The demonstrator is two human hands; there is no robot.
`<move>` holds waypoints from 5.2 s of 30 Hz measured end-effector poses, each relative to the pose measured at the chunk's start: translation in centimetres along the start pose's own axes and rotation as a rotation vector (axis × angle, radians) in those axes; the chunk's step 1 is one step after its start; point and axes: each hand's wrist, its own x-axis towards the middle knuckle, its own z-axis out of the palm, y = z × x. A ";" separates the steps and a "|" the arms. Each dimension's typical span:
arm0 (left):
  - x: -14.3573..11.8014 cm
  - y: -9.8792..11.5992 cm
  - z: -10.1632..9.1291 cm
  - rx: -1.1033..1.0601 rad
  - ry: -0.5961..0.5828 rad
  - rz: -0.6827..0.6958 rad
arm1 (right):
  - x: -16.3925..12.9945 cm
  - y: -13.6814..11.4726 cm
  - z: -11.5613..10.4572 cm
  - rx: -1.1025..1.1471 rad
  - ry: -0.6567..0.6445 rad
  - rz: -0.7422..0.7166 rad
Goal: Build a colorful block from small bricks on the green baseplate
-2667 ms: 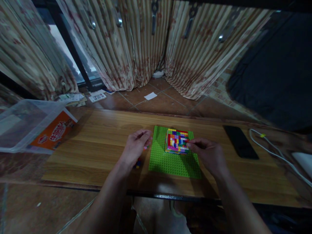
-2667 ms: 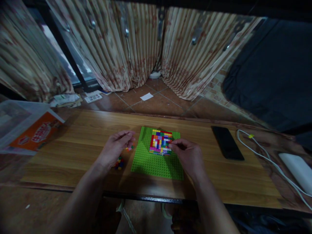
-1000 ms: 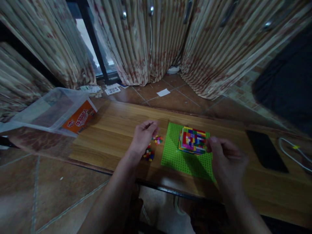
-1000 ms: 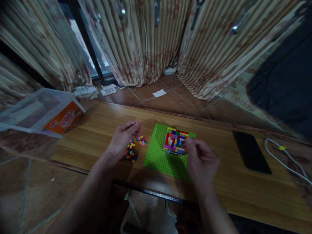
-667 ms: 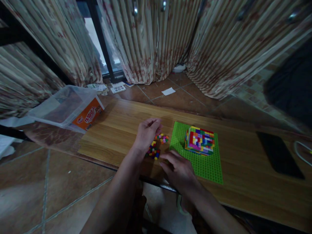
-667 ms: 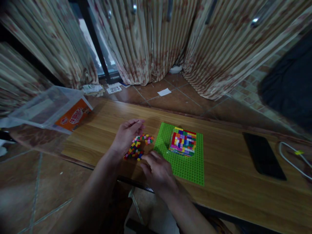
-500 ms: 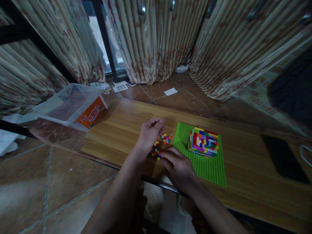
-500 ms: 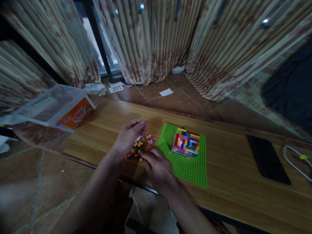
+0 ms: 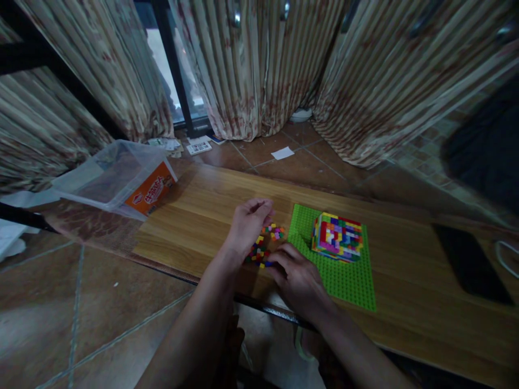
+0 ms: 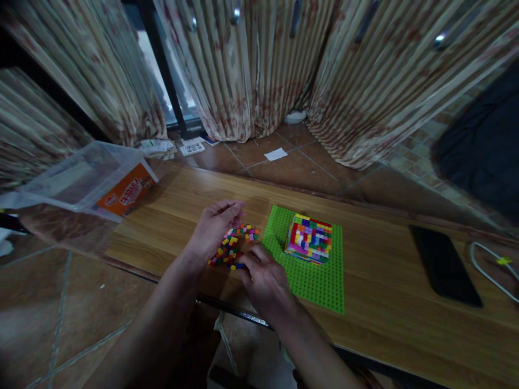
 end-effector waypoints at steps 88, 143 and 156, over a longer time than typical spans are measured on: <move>-1.1 -2.9 3.8 0.351 -0.527 0.039 | -1.6 6.3 -7.6 0.053 0.522 0.197; -1.4 -3.0 3.7 0.406 -0.587 0.058 | -1.2 6.2 -7.0 -0.369 0.572 -0.068; -1.3 -2.7 3.5 0.445 -0.579 0.104 | -1.4 6.2 -7.1 -0.226 0.539 0.012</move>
